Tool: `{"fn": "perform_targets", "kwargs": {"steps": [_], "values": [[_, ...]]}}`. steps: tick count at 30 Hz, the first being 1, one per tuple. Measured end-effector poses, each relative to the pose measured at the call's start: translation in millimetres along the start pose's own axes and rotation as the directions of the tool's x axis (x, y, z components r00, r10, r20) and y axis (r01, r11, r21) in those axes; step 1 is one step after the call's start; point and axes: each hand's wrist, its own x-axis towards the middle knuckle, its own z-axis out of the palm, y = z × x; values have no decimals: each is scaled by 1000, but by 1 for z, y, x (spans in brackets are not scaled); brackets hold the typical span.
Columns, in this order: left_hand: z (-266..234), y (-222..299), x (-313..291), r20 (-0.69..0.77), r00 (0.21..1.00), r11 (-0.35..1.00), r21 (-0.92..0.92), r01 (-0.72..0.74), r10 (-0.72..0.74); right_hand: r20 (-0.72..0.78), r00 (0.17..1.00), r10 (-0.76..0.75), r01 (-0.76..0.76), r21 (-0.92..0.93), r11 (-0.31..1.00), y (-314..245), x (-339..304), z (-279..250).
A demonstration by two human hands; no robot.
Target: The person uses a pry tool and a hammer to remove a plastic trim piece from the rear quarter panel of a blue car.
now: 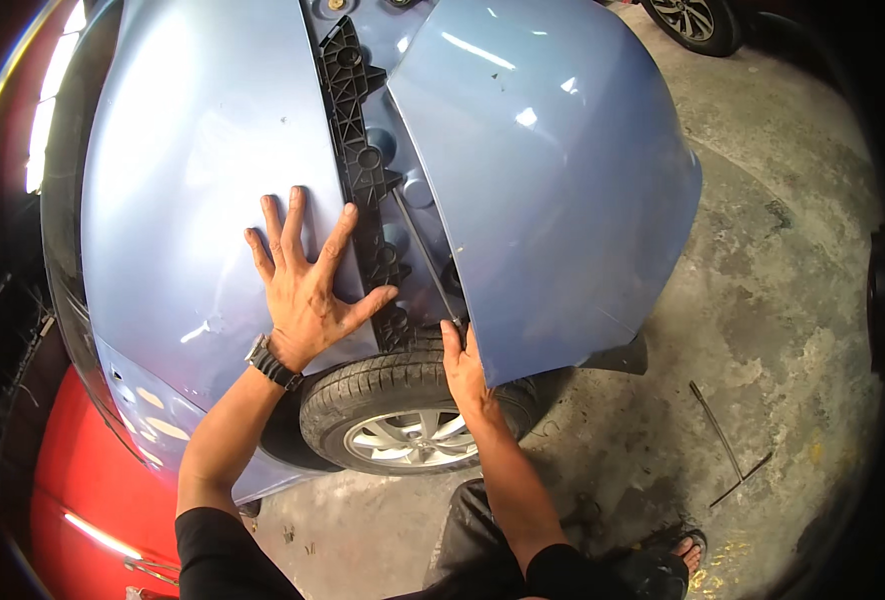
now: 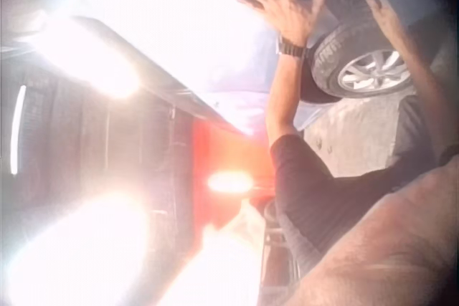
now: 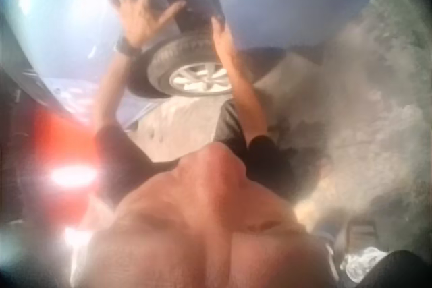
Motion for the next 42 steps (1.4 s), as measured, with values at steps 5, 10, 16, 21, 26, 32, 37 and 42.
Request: {"fn": "perform_targets", "kwargs": {"steps": [5,10,16,21,26,32,37,42], "values": [[-1,0,1,-3,1000,1000,1,-8,8,41,995,-92,100,-270,958,4,10,-2],[-1,0,1,-1,1000,1000,-10,6,-7,132,990,41,-34,-52,998,-7,4,-5],[-1,0,0,2,1000,999,-27,17,-17,21,992,-127,128,-234,964,14,18,11],[-3,-1,0,6,1000,999,-26,20,-19,110,988,-107,121,-124,985,24,22,13],[-3,0,1,5,1000,1000,-18,18,-18,103,991,-89,110,-215,970,17,24,9],[-1,0,0,1,1000,1000,-12,16,-16,102,983,-155,173,-200,964,23,27,10],[-1,-1,-1,1,1000,1000,-23,16,-16,183,972,-151,188,-208,960,27,34,4],[-2,-2,-1,-14,1000,1000,-26,12,-12,100,995,-4,6,-15,1000,-7,2,6]]}}
